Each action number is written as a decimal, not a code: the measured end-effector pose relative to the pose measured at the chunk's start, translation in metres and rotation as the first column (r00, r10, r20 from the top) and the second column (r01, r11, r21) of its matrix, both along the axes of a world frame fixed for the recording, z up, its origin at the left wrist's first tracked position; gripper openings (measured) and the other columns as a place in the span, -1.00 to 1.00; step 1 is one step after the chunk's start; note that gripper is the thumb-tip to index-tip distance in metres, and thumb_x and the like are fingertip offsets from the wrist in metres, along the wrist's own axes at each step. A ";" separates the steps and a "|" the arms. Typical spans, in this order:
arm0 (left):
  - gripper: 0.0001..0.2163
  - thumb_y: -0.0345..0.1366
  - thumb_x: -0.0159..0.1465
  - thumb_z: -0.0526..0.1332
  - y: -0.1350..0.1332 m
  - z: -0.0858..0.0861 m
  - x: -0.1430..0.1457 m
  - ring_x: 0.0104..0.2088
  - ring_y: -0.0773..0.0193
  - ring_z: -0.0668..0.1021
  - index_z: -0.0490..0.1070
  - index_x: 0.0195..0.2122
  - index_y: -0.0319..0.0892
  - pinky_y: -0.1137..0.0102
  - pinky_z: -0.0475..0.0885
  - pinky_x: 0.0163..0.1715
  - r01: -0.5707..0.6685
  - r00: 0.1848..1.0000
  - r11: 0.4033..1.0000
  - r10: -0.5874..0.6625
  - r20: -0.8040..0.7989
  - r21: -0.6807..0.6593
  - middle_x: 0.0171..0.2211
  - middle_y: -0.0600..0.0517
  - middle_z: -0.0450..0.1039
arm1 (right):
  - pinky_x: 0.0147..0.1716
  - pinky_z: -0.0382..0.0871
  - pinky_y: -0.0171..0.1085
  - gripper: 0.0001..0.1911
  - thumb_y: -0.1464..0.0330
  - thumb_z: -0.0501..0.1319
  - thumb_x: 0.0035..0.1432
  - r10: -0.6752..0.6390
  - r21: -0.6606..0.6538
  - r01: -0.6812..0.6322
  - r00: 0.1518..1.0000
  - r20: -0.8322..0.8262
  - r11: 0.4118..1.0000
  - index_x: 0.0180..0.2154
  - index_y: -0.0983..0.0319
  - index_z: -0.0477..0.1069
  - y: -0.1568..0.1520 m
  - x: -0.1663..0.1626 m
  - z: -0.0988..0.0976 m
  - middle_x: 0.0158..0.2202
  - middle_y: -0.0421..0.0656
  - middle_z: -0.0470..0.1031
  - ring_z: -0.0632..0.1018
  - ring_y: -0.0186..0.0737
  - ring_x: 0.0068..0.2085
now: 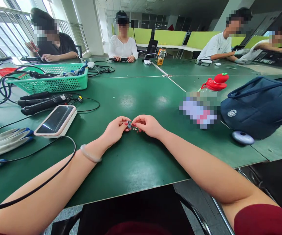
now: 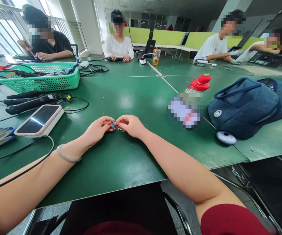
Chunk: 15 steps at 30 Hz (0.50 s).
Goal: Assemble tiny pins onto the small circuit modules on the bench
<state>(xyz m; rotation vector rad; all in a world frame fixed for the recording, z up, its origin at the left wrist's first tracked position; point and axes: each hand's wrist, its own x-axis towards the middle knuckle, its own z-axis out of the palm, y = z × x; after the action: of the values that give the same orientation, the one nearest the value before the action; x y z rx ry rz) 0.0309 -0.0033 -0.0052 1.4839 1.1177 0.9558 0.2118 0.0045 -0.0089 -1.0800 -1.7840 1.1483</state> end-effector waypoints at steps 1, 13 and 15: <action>-0.84 -0.27 0.19 0.17 0.000 0.001 0.000 -0.38 0.34 0.51 0.40 -0.24 -0.21 0.32 0.45 -0.22 0.007 1.000 1.000 -0.007 -0.001 -0.002 -0.39 0.02 0.50 | -0.47 0.33 -0.37 -0.86 0.32 0.22 0.08 -0.003 0.014 0.003 1.000 0.009 1.000 -0.33 0.27 0.46 0.000 0.000 0.000 -0.47 -0.21 0.49 0.44 -0.40 -0.53; -0.69 -0.17 0.19 0.21 0.002 -0.004 -0.006 -0.20 0.18 0.57 0.51 -0.06 -0.13 0.23 0.44 -0.07 0.035 0.974 0.979 0.012 -0.226 0.203 -0.17 -0.03 0.58 | -0.46 0.30 -0.37 -0.86 0.32 0.22 0.09 -0.073 0.082 0.065 0.993 0.096 0.994 -0.33 0.26 0.47 -0.001 0.000 0.002 -0.51 -0.25 0.46 0.44 -0.40 -0.53; -0.67 -0.16 0.19 0.22 0.001 -0.002 -0.007 -0.17 0.16 0.58 0.51 -0.05 -0.12 0.23 0.43 -0.03 0.042 0.970 0.974 0.014 -0.242 0.224 -0.15 -0.02 0.58 | -0.45 0.29 -0.37 -0.87 0.32 0.22 0.10 -0.078 0.092 0.068 0.991 0.107 0.993 -0.33 0.25 0.47 -0.002 0.000 0.003 -0.51 -0.25 0.46 0.44 -0.40 -0.53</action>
<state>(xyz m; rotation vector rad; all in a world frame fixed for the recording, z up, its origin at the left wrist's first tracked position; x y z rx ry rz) 0.0244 -0.0024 -0.0077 1.8318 1.1991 0.9353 0.2114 0.0026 -0.0059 -1.1667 -1.8462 0.9732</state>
